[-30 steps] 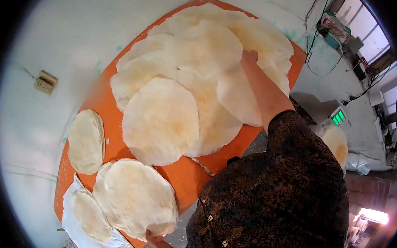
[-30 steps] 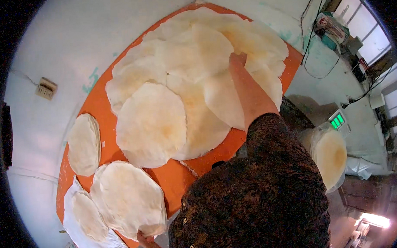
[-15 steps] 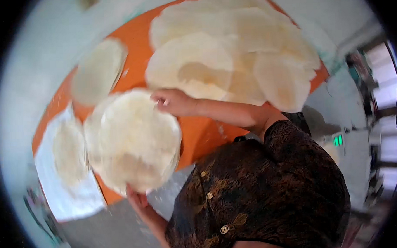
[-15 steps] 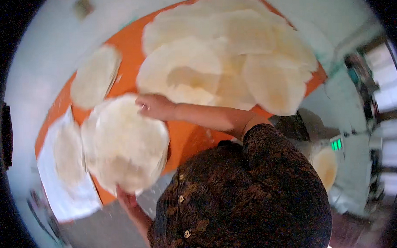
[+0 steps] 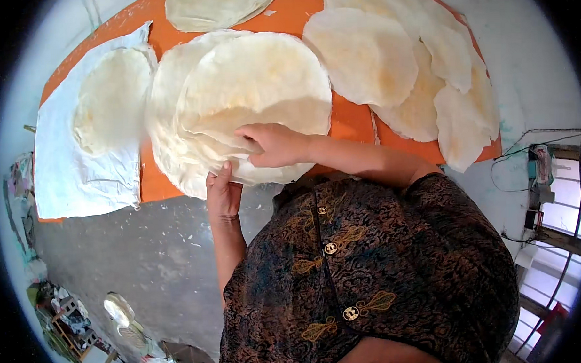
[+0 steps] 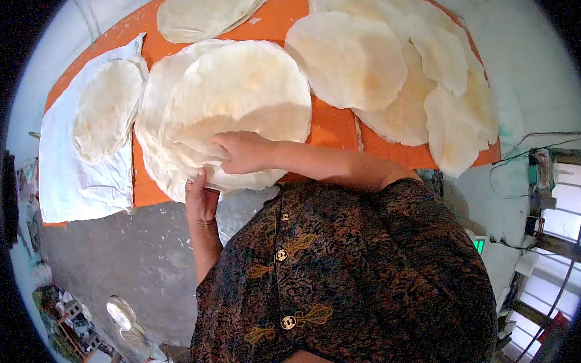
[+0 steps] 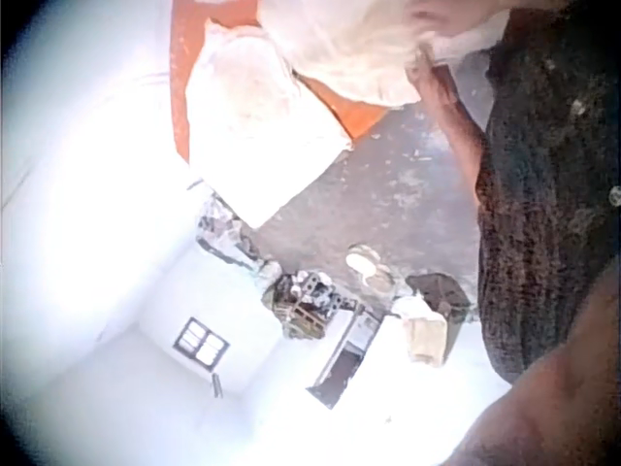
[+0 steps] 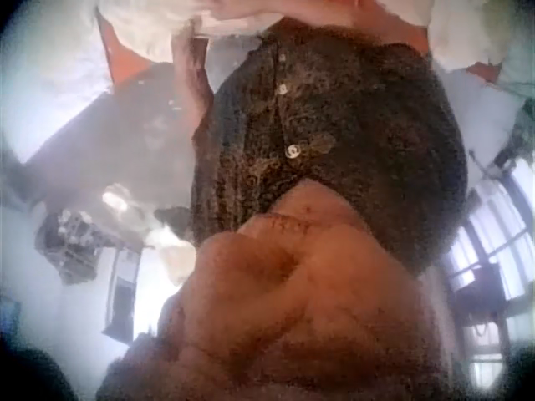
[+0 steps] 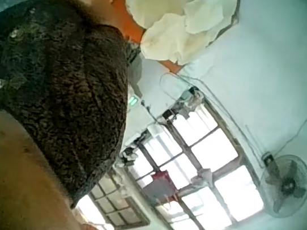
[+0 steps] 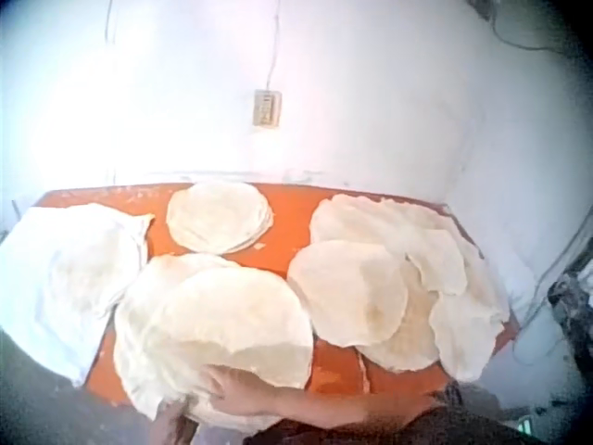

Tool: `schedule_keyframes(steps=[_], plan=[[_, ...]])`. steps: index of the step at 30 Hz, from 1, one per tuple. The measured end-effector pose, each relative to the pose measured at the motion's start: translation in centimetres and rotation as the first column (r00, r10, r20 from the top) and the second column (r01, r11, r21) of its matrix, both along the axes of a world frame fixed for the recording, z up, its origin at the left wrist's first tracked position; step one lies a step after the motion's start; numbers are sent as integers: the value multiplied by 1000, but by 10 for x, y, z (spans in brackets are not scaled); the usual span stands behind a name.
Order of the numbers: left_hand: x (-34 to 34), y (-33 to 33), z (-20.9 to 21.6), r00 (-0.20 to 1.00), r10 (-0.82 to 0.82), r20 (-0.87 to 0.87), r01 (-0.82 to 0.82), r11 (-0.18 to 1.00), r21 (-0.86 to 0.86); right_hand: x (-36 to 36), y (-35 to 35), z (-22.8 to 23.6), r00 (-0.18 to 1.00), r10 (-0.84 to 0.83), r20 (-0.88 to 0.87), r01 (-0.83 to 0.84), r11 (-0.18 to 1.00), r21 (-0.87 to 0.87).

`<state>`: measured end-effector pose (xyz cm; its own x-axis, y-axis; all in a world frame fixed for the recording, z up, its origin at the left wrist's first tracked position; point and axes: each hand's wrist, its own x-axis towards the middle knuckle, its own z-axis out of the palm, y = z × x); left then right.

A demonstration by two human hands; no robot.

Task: The person peels thin, circular food sheets by hand and arranges them across an orange-clothed table.

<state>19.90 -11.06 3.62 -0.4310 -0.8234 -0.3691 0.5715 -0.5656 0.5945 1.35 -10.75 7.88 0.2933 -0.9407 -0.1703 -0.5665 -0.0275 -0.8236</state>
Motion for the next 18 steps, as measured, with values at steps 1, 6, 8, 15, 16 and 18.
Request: schedule_keyframes(steps=[1, 6, 8, 15, 16, 18], plan=[[-1, -2, 0, 1000, 0, 4, 0, 1000, -3, 0, -1, 1, 998, -46, 31, 45, 998, 40], [-4, -3, 4, 996, 23, 91, -21, 1000, -17, 16, 13, -4, 977, -105, -183, 56, 965, -258], [-6, -1, 0, 992, 52, 111, -41, 995, -93, 23, 16, -10, 965, -153, -214, 73, 938, -338], [43, -42, -38, 931, 25, 365, 21, 992, -123, -23, -56, 11, 934, -356, 40, 352, 933, 73], [57, -54, -45, 904, 84, 419, -34, 992, -126, -40, -65, 25, 891, -445, 94, 434, 894, 111], [88, -89, -57, 976, -67, 205, 52, 996, 76, -76, -82, 62, 796, -596, 108, 585, 803, 114]])
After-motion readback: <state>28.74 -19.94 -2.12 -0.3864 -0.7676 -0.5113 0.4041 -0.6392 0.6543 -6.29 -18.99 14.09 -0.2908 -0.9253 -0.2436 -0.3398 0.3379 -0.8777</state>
